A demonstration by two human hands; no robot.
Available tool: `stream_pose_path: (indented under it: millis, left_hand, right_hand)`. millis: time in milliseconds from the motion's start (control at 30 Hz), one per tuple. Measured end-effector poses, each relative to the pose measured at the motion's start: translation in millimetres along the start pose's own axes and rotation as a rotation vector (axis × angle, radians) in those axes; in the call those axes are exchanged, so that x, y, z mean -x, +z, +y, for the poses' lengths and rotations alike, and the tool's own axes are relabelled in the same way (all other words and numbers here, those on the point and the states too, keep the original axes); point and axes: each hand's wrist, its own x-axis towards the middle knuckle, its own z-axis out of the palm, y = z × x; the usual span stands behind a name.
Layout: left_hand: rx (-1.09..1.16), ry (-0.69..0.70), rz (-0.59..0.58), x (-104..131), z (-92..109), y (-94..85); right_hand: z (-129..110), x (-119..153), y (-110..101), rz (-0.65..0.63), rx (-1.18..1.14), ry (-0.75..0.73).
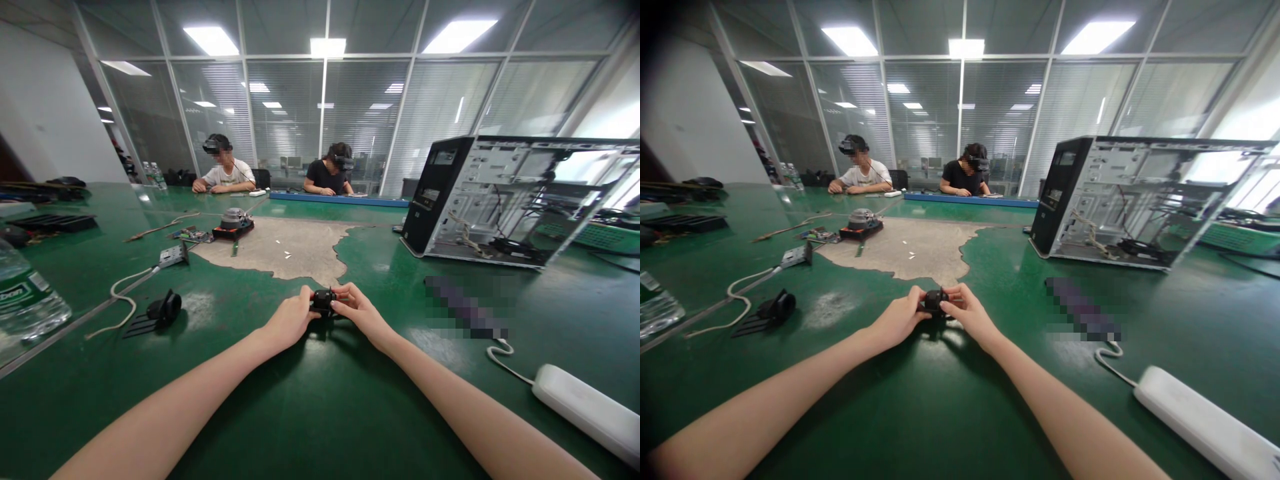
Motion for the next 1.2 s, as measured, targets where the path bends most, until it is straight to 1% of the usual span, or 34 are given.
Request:
stream_pose_path:
  millis: [100, 167, 267, 333, 400, 533, 633, 733, 800, 867, 1033, 1133, 1200]
  left_hand:
    - [0.009, -0.002, -0.008, 0, 1, -1.1]
    - [0.01, -0.01, -0.011, 0, 1, -1.4]
    - [-0.011, -0.038, -0.02, 0, 2, -1.9]
    - [-0.025, -0.05, -0.025, 0, 3, -2.3]
    - [-0.025, -0.048, -0.028, 0, 3, -2.4]
    - [-0.01, -0.026, -0.017, 0, 2, -1.6]
    - [-0.007, -0.016, -0.009, 0, 1, -1.0]
    - [-0.005, -0.014, -0.008, 0, 1, -1.2]
    - [-0.013, -0.034, -0.018, 0, 2, -1.7]
    - [-0.02, -0.049, -0.026, 0, 3, -2.2]
    - [-0.001, -0.042, -0.029, 0, 5, -4.0]
    - [0.005, -0.05, -0.034, 0, 5, -4.2]
    - [0.002, -0.051, -0.03, 0, 4, -3.5]
  right_hand:
    - [2, -1, 0, 0.026, 0.015, 0.022]
    - [-1, -1, -1, 0.02, 0.011, 0.041]
    - [-9, 1, -2, -0.065, -0.035, 0.042]
    - [-12, 2, -2, -0.099, -0.059, 0.028]
    - [-12, 2, -2, -0.079, -0.064, 0.016]
    - [-4, 0, 0, 0.001, -0.039, 0.0]
    - [-1, -1, -1, 0.022, -0.003, 0.015]
    - [-4, -1, -2, -0.02, -0.015, 0.039]
    - [-8, 0, -3, -0.073, -0.046, 0.036]
    - [-10, 1, -3, -0.098, -0.063, 0.023]
    - [-4, 0, -1, -0.016, -0.04, -0.009]
    - [-1, -1, 0, 0.013, -0.024, 0.016]
    - [-2, -1, -1, 0.008, -0.019, 0.042]
